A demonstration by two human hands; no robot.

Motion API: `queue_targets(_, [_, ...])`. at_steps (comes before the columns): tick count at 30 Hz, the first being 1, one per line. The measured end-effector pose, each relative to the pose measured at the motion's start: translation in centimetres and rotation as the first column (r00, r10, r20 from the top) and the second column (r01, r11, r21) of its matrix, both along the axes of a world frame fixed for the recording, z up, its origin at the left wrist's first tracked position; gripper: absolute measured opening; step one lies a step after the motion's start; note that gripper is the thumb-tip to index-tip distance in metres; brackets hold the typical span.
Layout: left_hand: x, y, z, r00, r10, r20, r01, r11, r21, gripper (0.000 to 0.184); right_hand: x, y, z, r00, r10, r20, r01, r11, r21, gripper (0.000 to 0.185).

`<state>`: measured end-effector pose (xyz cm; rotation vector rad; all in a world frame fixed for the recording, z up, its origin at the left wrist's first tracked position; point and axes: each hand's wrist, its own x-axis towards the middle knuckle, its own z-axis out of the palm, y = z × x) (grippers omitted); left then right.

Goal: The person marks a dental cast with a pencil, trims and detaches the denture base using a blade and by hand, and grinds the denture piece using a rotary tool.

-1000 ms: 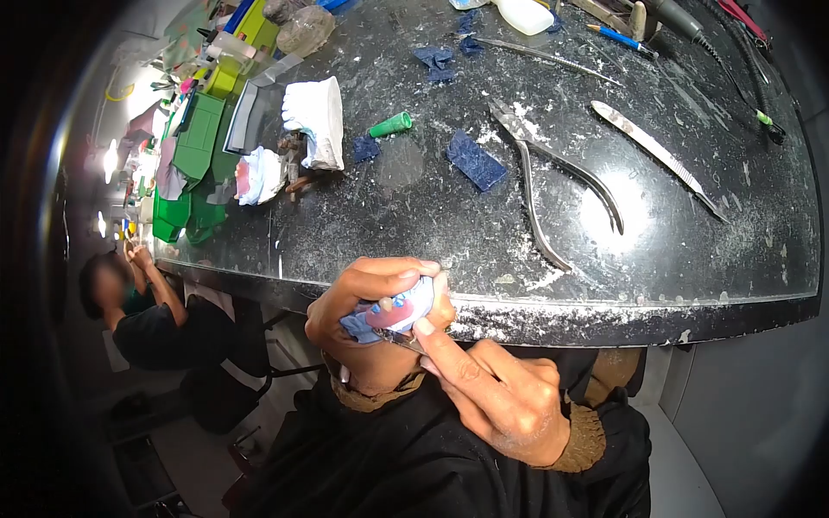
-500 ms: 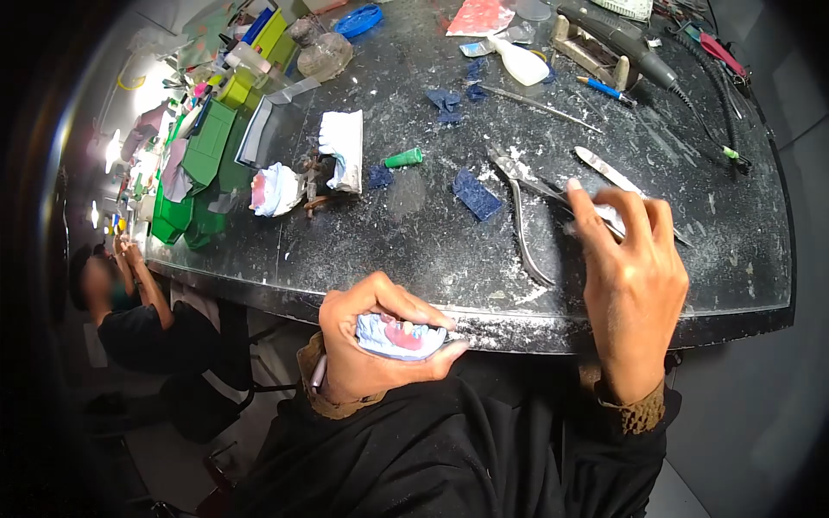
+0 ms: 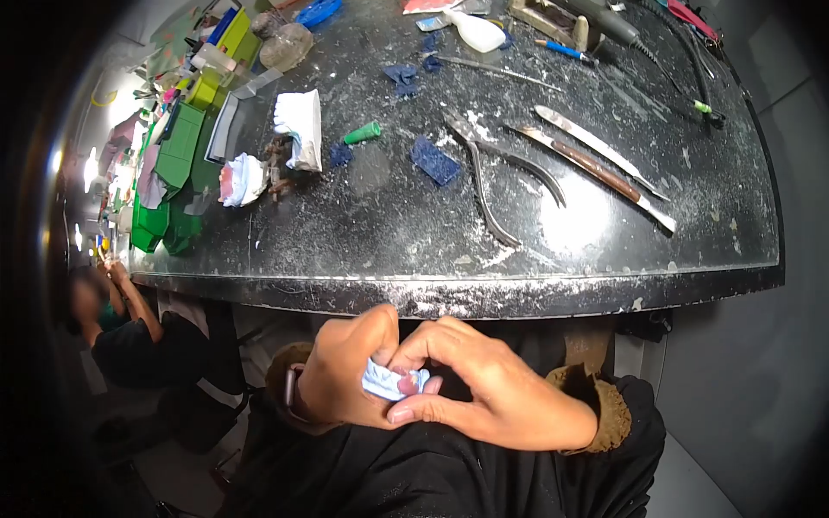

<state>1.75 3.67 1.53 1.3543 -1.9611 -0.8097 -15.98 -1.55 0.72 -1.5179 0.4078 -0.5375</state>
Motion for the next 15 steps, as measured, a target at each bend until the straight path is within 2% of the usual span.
queue_targets(2, [-0.1, 1.4, 0.0, 0.995, -0.038, 0.091, 0.034, 0.998, 0.049, 0.036, -0.2, 1.8, -0.9, 0.999, 0.017, 0.039, -0.024, 0.983, 0.182, 0.026])
queue_targets(3, [-0.1, 1.8, 0.0, 0.994, -0.059, 0.097, 0.055, 0.997, 0.046, 0.038, -0.2, 2.7, -1.5, 0.998, -0.015, 0.061, 0.004, 0.984, 0.178, 0.023])
queue_targets(5, [-0.2, 2.1, -0.4, 0.995, -0.075, 0.068, 0.074, 0.997, 0.024, 0.039, -0.2, 4.5, -2.1, 0.994, -0.063, 0.094, 0.04, 0.972, 0.23, 0.018])
queue_targets(8, [-0.8, 2.6, -1.1, 0.998, -0.052, 0.026, 0.054, 0.998, -0.044, 0.039, -0.1, 6.3, -1.8, 0.971, -0.237, 0.015, 0.212, 0.895, 0.394, 0.02])
queue_targets(10, [-1.3, 3.0, -1.1, 0.998, -0.058, -0.028, 0.055, 0.992, -0.11, 0.037, -0.3, 6.4, -2.5, 0.957, -0.263, 0.126, 0.15, 0.814, 0.561, 0.022])
queue_targets(12, [-1.0, 2.7, -1.1, 0.999, -0.032, -0.037, 0.027, 0.99, -0.135, 0.04, 0.0, 6.3, -1.7, 0.937, -0.301, 0.174, 0.205, 0.883, 0.423, 0.02])
queue_targets(14, [-0.4, 2.4, -0.9, 0.999, -0.012, -0.044, 0.004, 0.986, -0.167, 0.042, -0.4, 5.1, -1.5, 0.918, -0.337, 0.211, 0.223, 0.875, 0.429, 0.019])
queue_targets(15, [0.0, 2.5, -0.7, 1.0, -0.022, -0.022, 0.02, 0.994, -0.109, 0.048, -0.6, 4.6, -1.7, 0.902, -0.35, 0.254, 0.227, 0.883, 0.411, 0.019])
